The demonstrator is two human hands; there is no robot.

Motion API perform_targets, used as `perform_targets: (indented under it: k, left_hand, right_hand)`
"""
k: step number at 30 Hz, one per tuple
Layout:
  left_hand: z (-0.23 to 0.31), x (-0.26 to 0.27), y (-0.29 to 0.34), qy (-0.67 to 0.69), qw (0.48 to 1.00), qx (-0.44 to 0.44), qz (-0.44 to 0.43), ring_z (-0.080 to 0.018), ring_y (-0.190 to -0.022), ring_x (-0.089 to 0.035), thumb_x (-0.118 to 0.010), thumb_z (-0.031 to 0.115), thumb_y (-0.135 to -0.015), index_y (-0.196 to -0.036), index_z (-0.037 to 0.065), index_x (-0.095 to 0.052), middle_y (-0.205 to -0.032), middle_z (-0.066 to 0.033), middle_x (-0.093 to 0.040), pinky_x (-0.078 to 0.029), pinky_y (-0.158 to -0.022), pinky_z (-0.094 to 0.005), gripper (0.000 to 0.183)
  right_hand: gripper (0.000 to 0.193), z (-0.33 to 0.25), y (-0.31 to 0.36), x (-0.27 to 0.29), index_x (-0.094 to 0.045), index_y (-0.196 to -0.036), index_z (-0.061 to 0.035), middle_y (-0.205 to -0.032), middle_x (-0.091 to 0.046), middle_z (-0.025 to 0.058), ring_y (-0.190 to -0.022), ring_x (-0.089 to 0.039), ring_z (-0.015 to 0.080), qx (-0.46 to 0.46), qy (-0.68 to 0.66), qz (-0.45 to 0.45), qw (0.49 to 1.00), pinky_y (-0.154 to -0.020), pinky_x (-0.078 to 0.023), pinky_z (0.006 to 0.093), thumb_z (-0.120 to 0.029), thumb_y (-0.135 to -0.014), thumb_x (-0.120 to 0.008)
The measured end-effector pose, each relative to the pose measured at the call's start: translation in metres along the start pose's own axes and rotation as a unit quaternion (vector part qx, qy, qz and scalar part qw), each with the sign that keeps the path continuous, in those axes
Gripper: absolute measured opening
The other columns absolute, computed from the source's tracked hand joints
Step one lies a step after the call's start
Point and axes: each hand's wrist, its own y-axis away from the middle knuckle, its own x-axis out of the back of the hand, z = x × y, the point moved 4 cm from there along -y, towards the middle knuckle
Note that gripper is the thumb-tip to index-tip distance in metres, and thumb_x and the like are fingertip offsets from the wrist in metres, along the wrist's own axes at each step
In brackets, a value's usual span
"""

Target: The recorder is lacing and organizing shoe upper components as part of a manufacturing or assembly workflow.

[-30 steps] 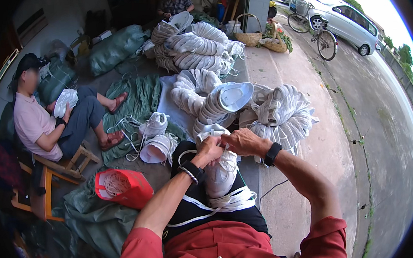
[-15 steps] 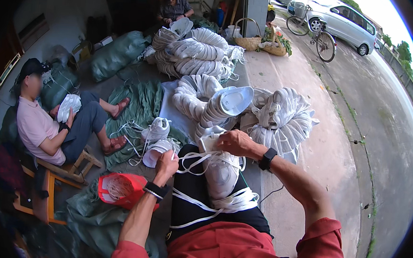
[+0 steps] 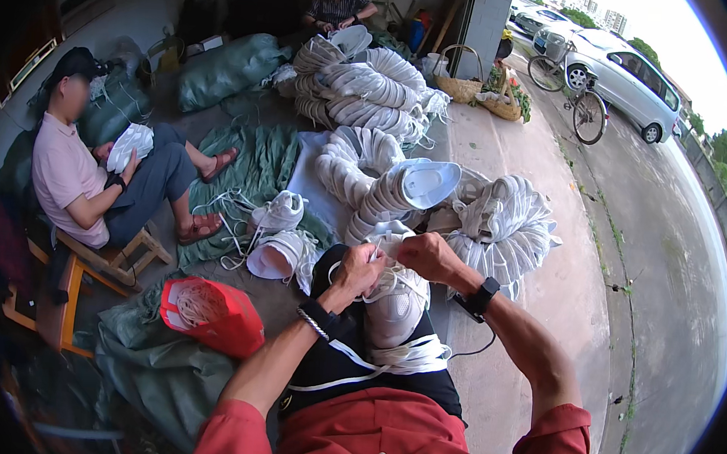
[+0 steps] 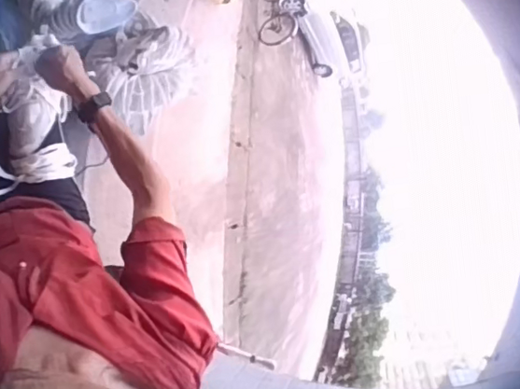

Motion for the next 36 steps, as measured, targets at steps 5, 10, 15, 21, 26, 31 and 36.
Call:
perform_targets:
  k: [5,10,15,21,26,31,36]
  left_hand:
    - [-0.013,0.002,-0.029,-0.316,0.920,-0.132,0.190,-0.0346,-0.068,-0.061,-0.058,0.026,-0.077,-0.084,0.005,-0.060,-0.075,-0.0176,-0.062,-0.046,-0.059,-0.0425,0.022]
    - [-0.008,0.000,-0.023,-0.367,0.915,-0.129,0.110,-0.0364,-0.077,-0.060,-0.062,0.040,-0.074,-0.082,0.006,-0.061,-0.079,-0.0183,-0.062,-0.047,-0.064,-0.0427,0.036]
    - [-0.008,0.002,-0.017,-0.355,0.917,-0.154,0.099,-0.0377,-0.073,-0.060,-0.063,0.046,-0.072,-0.079,0.005,-0.061,-0.075,-0.0193,-0.061,-0.047,-0.061,-0.0425,0.042]
    - [-0.020,0.007,-0.013,-0.307,0.931,-0.177,0.084,-0.0406,-0.075,-0.058,-0.061,0.032,-0.075,-0.083,0.005,-0.061,-0.077,-0.0231,-0.059,-0.047,-0.064,-0.0457,0.028]
    - [-0.025,0.006,-0.006,-0.293,0.929,-0.201,0.106,-0.0416,-0.074,-0.058,-0.058,0.019,-0.073,-0.080,0.002,-0.057,-0.074,-0.0248,-0.058,-0.047,-0.063,-0.0466,0.019]
    - [-0.031,0.009,0.001,-0.296,0.930,-0.192,0.107,-0.0399,-0.075,-0.058,-0.060,0.020,-0.074,-0.084,0.003,-0.058,-0.075,-0.0221,-0.059,-0.046,-0.060,-0.0448,0.020]
    - [-0.030,0.009,-0.001,-0.260,0.935,-0.202,0.130,-0.0401,-0.074,-0.058,-0.059,0.021,-0.076,-0.087,0.003,-0.055,-0.075,-0.0208,-0.060,-0.046,-0.061,-0.0462,0.020]
  right_hand:
    - [0.010,-0.008,-0.006,-0.002,-0.062,-0.074,-0.0051,-0.095,-0.056,0.0123,-0.091,-0.052,0.0277,0.053,0.263,0.051,0.962,-0.070,-0.041,0.0379,-0.014,-0.071,-0.057]
    - [0.018,0.003,-0.009,-0.019,-0.065,-0.079,-0.0056,-0.107,-0.051,0.0157,-0.106,-0.043,0.0287,0.053,0.280,-0.009,0.959,-0.081,-0.036,0.0408,-0.016,-0.067,-0.059]
    - [0.016,0.011,-0.013,-0.018,-0.065,-0.079,-0.0061,-0.113,-0.051,0.0139,-0.108,-0.044,0.0289,-0.013,0.297,-0.119,0.947,-0.081,-0.040,0.0423,-0.018,-0.069,-0.061]
    - [0.011,0.019,-0.009,-0.035,-0.064,-0.078,-0.0085,-0.110,-0.051,0.0129,-0.103,-0.046,0.0294,0.002,0.179,-0.106,0.978,-0.076,-0.043,0.0408,-0.015,-0.070,-0.061]
    - [0.011,0.020,-0.004,-0.038,-0.062,-0.078,-0.0056,-0.104,-0.053,0.0137,-0.093,-0.051,0.0308,0.058,0.115,0.013,0.992,-0.077,-0.044,0.0379,-0.012,-0.069,-0.062]
    - [0.011,0.006,-0.005,-0.032,-0.059,-0.075,-0.0040,-0.095,-0.053,0.0124,-0.089,-0.051,0.0299,0.119,0.042,-0.030,0.992,-0.074,-0.044,0.0374,-0.012,-0.068,-0.061]
    - [0.010,0.007,-0.004,-0.044,-0.059,-0.073,-0.0038,-0.100,-0.054,0.0147,-0.093,-0.051,0.0316,0.032,0.147,0.008,0.989,-0.078,-0.044,0.0399,-0.014,-0.070,-0.058]
